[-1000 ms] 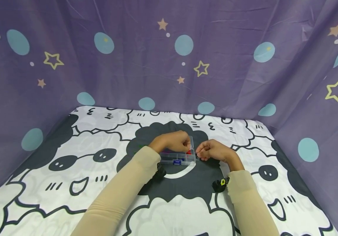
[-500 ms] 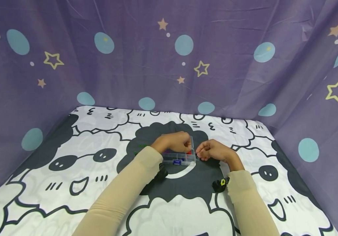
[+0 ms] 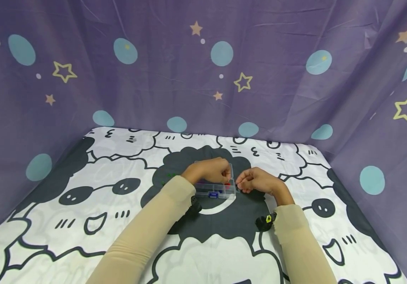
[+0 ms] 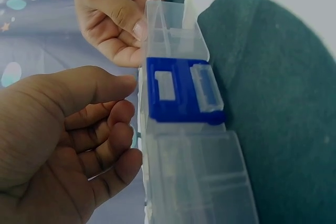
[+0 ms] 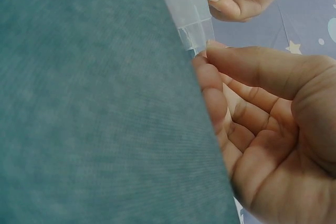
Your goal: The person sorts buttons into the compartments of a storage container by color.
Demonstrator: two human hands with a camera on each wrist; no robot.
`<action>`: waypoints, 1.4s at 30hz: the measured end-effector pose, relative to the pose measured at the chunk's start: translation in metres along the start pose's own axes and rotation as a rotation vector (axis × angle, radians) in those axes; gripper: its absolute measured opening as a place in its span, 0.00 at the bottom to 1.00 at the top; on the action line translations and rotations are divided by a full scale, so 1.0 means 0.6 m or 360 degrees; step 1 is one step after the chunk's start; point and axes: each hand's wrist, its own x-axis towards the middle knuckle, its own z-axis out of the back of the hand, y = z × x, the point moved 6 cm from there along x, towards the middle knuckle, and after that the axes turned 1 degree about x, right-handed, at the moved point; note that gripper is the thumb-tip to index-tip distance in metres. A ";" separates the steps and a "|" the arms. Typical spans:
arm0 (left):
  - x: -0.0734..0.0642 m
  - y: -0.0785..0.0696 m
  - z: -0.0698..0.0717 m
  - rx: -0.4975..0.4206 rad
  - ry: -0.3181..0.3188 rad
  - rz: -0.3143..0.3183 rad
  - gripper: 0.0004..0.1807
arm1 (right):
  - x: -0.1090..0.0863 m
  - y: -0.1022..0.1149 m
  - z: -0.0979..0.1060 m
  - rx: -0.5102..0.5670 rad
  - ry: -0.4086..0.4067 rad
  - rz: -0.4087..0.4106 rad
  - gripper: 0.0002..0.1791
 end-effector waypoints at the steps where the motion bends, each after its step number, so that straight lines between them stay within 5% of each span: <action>1: -0.002 0.001 0.001 0.0003 -0.0004 0.0007 0.06 | 0.000 0.000 0.000 -0.0002 -0.0001 0.0002 0.09; 27: -0.052 0.039 0.024 -0.0029 -0.0082 0.0105 0.09 | -0.001 0.004 -0.002 -0.0009 -0.0016 0.0003 0.09; 42: -0.101 0.062 0.040 -0.0105 -0.0130 0.0128 0.10 | -0.002 0.002 -0.002 -0.0009 -0.0012 0.0015 0.10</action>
